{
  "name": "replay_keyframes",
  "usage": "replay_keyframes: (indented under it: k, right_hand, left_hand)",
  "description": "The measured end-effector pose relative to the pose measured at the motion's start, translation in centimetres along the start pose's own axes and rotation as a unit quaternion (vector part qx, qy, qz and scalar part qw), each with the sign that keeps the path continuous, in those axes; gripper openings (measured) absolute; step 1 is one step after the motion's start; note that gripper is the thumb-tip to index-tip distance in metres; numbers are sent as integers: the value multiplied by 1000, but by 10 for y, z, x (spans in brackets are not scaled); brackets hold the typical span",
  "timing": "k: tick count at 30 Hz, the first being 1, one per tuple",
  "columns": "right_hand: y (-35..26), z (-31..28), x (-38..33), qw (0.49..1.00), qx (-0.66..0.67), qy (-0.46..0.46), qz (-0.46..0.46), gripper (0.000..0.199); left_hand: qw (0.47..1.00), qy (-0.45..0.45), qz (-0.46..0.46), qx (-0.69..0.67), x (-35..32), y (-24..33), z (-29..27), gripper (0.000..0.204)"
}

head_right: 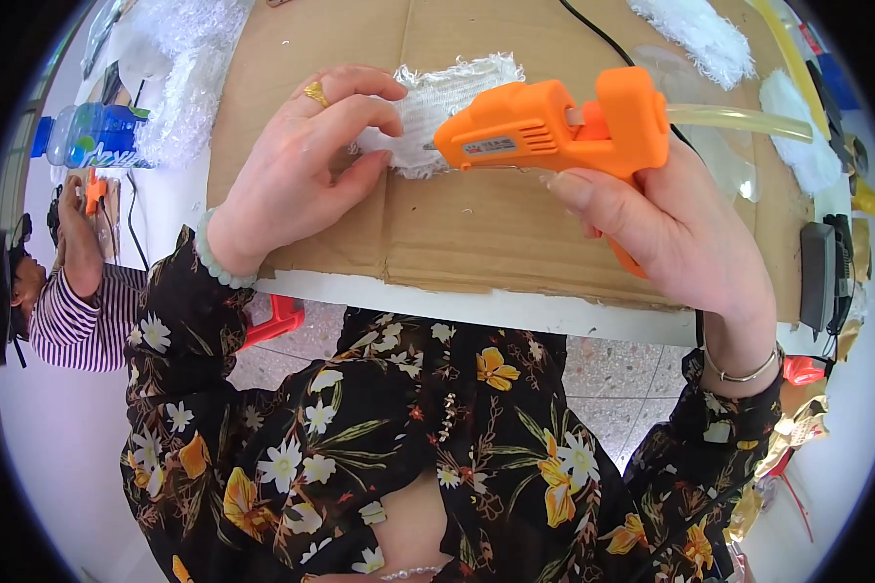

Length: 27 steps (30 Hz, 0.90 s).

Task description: Using a hot glue gun to attach white fibrous material to a fabric base.

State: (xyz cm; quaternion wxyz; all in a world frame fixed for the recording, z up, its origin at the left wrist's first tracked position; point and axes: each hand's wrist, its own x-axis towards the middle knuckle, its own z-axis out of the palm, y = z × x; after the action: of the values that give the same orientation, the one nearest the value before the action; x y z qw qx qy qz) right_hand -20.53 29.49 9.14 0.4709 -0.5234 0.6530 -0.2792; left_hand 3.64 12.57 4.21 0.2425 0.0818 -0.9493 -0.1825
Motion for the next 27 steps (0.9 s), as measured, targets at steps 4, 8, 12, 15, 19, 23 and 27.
replay_keyframes:
  k: [4, 8, 12, 15, 19, 23, 27]
  right_hand:
    - [8, -3, -3, 998, 51, 12, -39, 33]
    - [13, -1, -3, 996, 75, 23, -50, 35]
    - [14, 0, 1, 993, 101, 27, -52, 34]
    - [18, 1, 3, 990, 118, 40, -62, 33]
    - [19, 2, 4, 988, 122, 46, -85, 34]
    - [19, 4, 5, 989, 104, 56, -94, 37]
    - [16, 6, 7, 987, 117, 46, -96, 37]
  left_hand:
    - [1000, 20, 13, 17, -1, 13, -15, 25]
    - [987, 3, 83, 135, -3, 17, -8, 22]
    - [945, 32, 207, 253, -5, 15, 1, 16]
    - [918, 38, 266, 291, -4, 8, 8, 16]
    - [914, 15, 284, 290, 5, 2, 5, 17]
    - [971, -6, 142, 192, 5, 2, -1, 17]
    - [1000, 0, -16, -6, -2, 1, 3, 13]
